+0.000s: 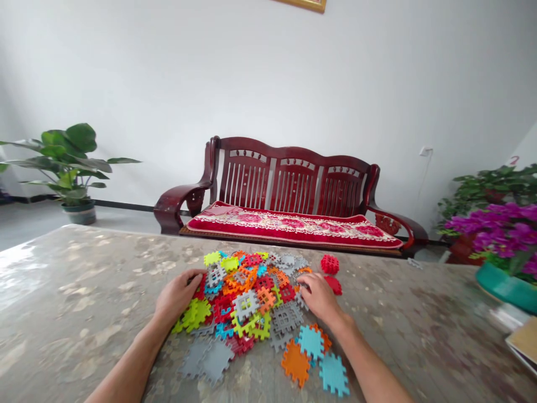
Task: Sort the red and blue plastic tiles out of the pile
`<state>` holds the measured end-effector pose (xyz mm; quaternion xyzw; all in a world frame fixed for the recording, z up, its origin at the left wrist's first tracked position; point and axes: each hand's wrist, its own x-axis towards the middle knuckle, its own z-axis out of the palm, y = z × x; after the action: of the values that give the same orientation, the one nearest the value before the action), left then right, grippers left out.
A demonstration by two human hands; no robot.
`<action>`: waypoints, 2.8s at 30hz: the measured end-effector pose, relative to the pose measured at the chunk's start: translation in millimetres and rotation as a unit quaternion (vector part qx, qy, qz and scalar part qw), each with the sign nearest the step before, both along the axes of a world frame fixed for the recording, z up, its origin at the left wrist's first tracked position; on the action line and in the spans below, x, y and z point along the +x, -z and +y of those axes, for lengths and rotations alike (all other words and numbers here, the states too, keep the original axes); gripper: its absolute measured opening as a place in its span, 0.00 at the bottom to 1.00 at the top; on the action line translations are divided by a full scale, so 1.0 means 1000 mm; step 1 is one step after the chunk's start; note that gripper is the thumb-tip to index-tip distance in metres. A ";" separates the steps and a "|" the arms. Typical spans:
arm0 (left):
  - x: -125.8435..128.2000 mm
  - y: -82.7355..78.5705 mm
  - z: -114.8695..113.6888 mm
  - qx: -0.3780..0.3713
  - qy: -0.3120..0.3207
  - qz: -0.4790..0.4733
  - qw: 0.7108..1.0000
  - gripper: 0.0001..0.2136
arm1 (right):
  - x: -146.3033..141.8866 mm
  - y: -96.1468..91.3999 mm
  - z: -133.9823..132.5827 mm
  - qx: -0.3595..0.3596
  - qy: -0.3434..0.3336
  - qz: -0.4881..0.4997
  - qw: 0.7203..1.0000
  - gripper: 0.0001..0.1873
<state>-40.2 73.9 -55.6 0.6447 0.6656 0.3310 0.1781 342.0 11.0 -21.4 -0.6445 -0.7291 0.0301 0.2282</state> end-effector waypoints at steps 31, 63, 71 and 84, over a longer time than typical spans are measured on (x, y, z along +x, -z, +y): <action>-0.001 0.001 0.002 -0.018 0.006 0.031 0.999 0.18 | -0.023 -0.006 -0.005 -0.036 -0.058 -0.051 0.996 0.08; -0.002 0.004 0.002 -0.010 0.007 0.017 1.000 0.18 | -0.015 -0.012 0.005 -0.004 -0.008 0.128 0.992 0.05; -0.002 0.003 0.003 -0.007 0.006 0.013 1.000 0.17 | 0.018 -0.013 0.010 0.020 -0.020 0.148 0.989 0.06; -0.002 0.003 0.002 -0.016 0.010 0.018 1.000 0.19 | 0.023 -0.010 0.006 -0.042 -0.039 0.088 0.995 0.23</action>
<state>-42.2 76.1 -58.5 0.6543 0.6673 0.3069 0.1801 365.0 16.6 -11.0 -0.6199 -0.7287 0.1260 0.2625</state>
